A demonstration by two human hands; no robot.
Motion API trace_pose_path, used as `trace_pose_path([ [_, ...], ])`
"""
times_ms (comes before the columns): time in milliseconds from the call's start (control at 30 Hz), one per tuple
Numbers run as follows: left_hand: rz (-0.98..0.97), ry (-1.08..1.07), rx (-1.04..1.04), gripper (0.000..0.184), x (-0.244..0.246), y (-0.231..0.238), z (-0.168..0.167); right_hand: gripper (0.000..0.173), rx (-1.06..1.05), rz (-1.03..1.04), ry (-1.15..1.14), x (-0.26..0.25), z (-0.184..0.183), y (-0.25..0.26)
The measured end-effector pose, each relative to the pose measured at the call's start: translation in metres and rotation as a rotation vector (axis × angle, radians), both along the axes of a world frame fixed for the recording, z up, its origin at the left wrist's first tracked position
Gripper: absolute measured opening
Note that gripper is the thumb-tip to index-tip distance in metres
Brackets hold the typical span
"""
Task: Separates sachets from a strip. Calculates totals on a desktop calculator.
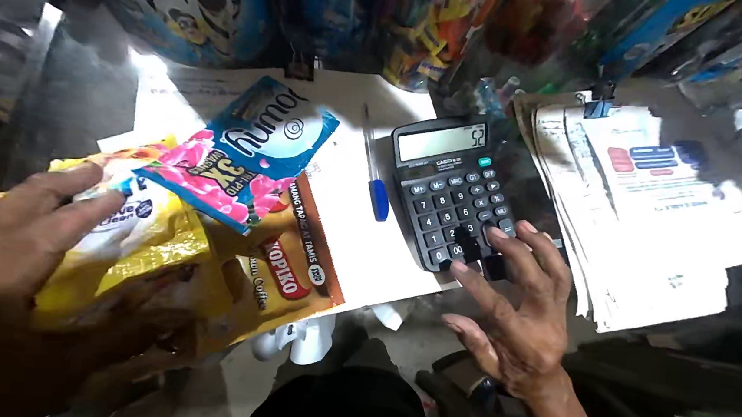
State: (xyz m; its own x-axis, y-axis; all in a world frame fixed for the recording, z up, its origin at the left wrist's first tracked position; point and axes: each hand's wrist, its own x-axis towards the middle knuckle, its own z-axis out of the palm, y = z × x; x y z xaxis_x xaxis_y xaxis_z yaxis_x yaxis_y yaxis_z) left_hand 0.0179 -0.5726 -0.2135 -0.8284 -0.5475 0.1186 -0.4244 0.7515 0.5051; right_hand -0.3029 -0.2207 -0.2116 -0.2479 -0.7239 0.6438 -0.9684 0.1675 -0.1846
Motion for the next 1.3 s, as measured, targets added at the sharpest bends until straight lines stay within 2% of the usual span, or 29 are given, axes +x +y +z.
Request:
trace_pose_path([
  [67, -0.124, 0.089, -0.106, 0.092, -0.016, 0.008, 0.021, 0.047, -0.003, 0.022, -0.013, -0.004, 0.003, 0.001],
  [133, -0.165, 0.133, -0.136, 0.089, -0.024, 0.012, 0.03, 0.047, -0.007, 0.051, -0.032, -0.009, 0.004, 0.001],
  [200, -0.142, 0.112, -0.087, 0.087, -0.023, 0.014, 0.029, 0.047, -0.015, 0.068, -0.055, -0.013, 0.007, 0.002],
  [300, -0.03, 0.039, 0.109, 0.079, -0.012, 0.012, 0.012, 0.047, -0.088, 0.007, -0.106, -0.029, 0.015, 0.003],
  [367, 0.043, 0.035, 0.177, 0.068, -0.033, 0.028, 0.042, 0.046, -0.133, -0.033, -0.163, -0.039, 0.021, 0.002],
  [433, 0.083, 0.148, 0.181, 0.055, -0.058, 0.045, 0.072, 0.046, -0.15, -0.027, -0.235, -0.046, 0.024, 0.0],
  [533, -0.05, 0.091, 0.108, 0.077, -0.019, 0.01, 0.028, 0.048, -0.109, -0.024, -0.297, -0.052, 0.027, -0.004],
  [600, -0.062, 0.033, 0.107, 0.083, -0.009, 0.0, 0.019, 0.046, -0.068, -0.042, -0.284, -0.057, 0.031, -0.01],
  [833, -0.122, 0.073, 0.021, 0.079, -0.017, 0.008, 0.032, 0.043, 0.041, -0.11, -0.189, -0.071, 0.041, -0.041],
  [1100, -0.117, 0.084, -0.001, 0.079, -0.015, 0.007, 0.029, 0.044, 0.141, -0.184, -0.131, -0.071, 0.04, -0.052],
  [1167, -0.092, 0.075, 0.027, 0.078, -0.014, 0.01, 0.028, 0.043, 0.11, -0.157, -0.165, -0.07, 0.046, -0.049],
  [1300, 0.022, 0.022, 0.115, 0.075, -0.006, 0.012, 0.016, 0.045, -0.084, -0.024, -0.219, -0.055, 0.048, -0.032],
])
